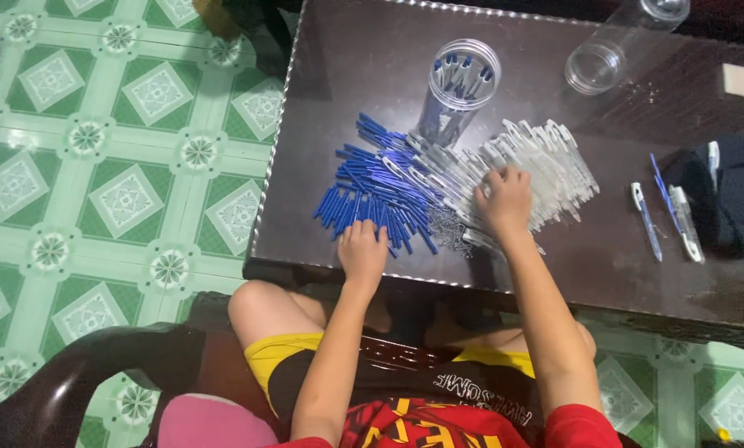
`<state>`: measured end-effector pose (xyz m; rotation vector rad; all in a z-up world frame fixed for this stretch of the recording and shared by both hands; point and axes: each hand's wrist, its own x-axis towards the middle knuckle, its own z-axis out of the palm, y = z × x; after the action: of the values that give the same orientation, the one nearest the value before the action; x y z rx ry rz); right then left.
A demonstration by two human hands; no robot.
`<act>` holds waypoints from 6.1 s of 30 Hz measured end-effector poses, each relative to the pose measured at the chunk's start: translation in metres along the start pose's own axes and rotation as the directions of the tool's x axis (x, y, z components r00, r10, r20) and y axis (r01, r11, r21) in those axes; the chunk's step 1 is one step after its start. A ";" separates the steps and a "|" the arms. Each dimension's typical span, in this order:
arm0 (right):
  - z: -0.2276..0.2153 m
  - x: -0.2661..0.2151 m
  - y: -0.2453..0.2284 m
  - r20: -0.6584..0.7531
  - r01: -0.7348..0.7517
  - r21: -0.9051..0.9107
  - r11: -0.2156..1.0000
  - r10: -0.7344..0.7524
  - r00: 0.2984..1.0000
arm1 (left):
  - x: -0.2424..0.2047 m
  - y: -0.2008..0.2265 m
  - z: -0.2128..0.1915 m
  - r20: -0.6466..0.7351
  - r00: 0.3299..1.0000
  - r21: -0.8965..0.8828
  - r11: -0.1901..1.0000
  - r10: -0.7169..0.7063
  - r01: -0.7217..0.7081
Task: Assembling ballpoint pens by inserting ink refills into blue pen barrels on a table.
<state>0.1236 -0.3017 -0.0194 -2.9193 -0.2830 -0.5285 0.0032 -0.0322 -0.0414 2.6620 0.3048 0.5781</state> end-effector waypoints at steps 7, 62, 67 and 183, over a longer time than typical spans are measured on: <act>0.007 0.010 0.004 -0.037 0.094 -0.201 0.975 -0.103 0.994 | 0.002 -0.006 0.014 -0.031 1.000 0.001 1.000 -0.003 0.003; -0.006 0.058 -0.127 -0.127 0.443 0.069 0.894 -0.432 0.893 | 0.021 -0.022 -0.040 0.536 0.838 -0.776 -0.451 -0.103 0.441; -0.010 0.065 -0.115 -0.166 0.412 0.037 0.911 -0.401 0.901 | 0.017 -0.013 -0.026 0.532 0.843 -0.761 -0.481 -0.078 0.436; -0.130 -0.023 -0.097 0.004 0.144 0.825 0.547 -0.260 0.966 | 0.018 0.068 -0.084 0.384 0.848 -0.782 0.618 0.367 0.087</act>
<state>0.0385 -0.2365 0.1043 -1.9854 -0.6833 -0.1434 -0.0092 -0.0596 0.0636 1.8521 -0.2908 -0.0241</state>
